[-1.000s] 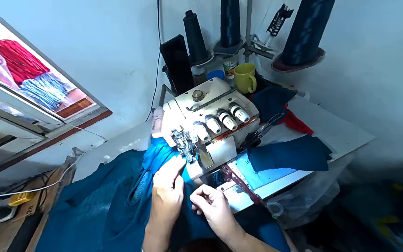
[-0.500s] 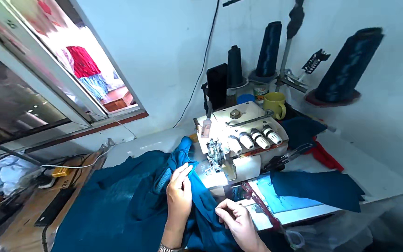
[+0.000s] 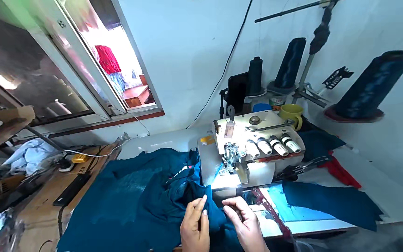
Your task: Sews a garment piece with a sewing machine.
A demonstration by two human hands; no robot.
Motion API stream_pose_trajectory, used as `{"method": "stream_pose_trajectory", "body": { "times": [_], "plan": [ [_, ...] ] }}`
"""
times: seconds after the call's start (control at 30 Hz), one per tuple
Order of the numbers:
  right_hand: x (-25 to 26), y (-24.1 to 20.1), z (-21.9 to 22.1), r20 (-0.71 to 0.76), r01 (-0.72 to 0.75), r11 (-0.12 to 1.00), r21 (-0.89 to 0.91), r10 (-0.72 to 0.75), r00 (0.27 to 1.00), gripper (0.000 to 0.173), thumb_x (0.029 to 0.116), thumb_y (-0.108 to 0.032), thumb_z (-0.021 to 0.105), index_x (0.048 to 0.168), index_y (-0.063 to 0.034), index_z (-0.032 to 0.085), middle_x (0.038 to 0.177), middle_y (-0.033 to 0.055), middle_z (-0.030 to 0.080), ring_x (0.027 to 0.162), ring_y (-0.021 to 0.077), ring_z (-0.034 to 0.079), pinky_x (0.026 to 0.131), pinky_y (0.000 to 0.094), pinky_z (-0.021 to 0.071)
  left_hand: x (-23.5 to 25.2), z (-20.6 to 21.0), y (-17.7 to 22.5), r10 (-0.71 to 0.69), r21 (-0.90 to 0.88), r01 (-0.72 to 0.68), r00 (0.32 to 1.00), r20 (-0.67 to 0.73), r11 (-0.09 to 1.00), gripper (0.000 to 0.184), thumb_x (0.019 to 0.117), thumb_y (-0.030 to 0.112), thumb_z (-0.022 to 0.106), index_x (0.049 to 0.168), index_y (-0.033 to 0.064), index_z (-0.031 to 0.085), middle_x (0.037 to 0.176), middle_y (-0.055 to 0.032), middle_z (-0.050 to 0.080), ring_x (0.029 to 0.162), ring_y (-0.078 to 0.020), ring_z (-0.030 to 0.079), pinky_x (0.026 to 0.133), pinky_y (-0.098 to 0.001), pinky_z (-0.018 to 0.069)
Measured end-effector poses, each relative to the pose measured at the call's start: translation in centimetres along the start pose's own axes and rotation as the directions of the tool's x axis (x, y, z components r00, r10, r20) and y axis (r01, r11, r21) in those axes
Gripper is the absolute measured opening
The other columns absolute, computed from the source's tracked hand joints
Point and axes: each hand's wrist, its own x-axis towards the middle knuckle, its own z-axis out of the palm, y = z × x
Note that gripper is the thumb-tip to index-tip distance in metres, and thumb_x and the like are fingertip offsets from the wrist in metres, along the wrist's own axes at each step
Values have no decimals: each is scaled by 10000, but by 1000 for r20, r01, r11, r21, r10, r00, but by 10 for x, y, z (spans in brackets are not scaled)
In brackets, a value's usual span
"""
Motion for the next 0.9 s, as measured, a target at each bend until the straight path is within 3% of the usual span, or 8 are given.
{"method": "stream_pose_trajectory", "body": {
  "times": [0.1, 0.2, 0.37, 0.57, 0.63, 0.77, 0.83, 0.9],
  "plan": [
    [5, -16, 5, 50, -84, 995, 48, 82, 995, 232, 991, -200, 619, 1087, -16, 722, 999, 29, 712, 889, 44, 678, 807, 206, 575, -21, 0, 18, -21, -33, 25, 991, 135, 999, 292, 887, -66, 579, 1139, -66, 727, 1131, -164, 706, 1080, -140, 680, 956, -254, 557],
    [13, -23, 5, -43, -169, 972, 163, 178, 983, 138, 964, -94, 607, 911, -34, 720, 830, -10, 692, 763, 36, 650, 713, 210, 552, -30, 5, 28, 39, -11, -37, 969, 245, 999, 326, 855, -91, 594, 1151, -67, 729, 1159, -197, 699, 1114, -253, 670, 997, -340, 541],
    [36, -19, -23, -384, -290, 899, 327, 407, 829, 225, 1021, -30, 549, 843, -14, 685, 770, 32, 642, 697, 88, 617, 629, 234, 519, 11, 10, 7, 184, 287, -253, 952, 246, 924, 408, 1023, 263, 529, 1331, 36, 673, 1416, -176, 609, 1366, -367, 533, 1137, -513, 430],
    [19, -19, -49, -420, -345, 846, 407, 508, 752, 229, 1051, -32, 501, 926, 23, 685, 794, 69, 700, 678, 115, 676, 595, 252, 575, 28, 21, -23, 145, 194, -193, 961, 237, 962, 382, 1036, 260, 529, 1341, 83, 677, 1528, -114, 520, 1443, -286, 460, 1186, -457, 397],
    [8, -18, -58, -329, -370, 864, 341, 478, 814, 254, 1052, -39, 487, 935, 17, 705, 808, 63, 713, 685, 108, 683, 604, 248, 582, 23, 22, -11, 249, 252, -299, 945, 212, 920, 345, 1027, 253, 533, 1296, 137, 715, 1446, -146, 589, 1400, -373, 485, 1152, -515, 401],
    [-14, -22, -65, -135, -114, 985, 130, 131, 982, 218, 1015, -116, 565, 923, -87, 760, 866, -32, 733, 796, 22, 674, 743, 197, 565, 16, 33, 6, 407, 347, -487, 869, 280, 801, 229, 980, 232, 615, 1135, 333, 750, 1326, -56, 632, 1277, -323, 517, 1085, -556, 343],
    [-15, -25, -64, -205, -36, 998, 60, 48, 978, 219, 1012, -139, 575, 894, -117, 758, 825, -69, 718, 771, -2, 663, 729, 181, 556, 17, 38, 5, 381, 367, -469, 878, 290, 803, 176, 923, 176, 635, 893, 301, 756, 1278, -30, 669, 1272, -335, 526, 1081, -578, 336],
    [-10, -23, -65, -311, -148, 982, 115, 177, 934, 252, 1010, -76, 527, 863, -57, 731, 779, -8, 705, 709, 55, 667, 676, 216, 567, 27, 37, 8, 339, 366, -434, 893, 298, 823, 179, 948, 224, 645, 820, 284, 755, 1229, -4, 664, 1278, -306, 492, 1092, -547, 307]
  ]
}}
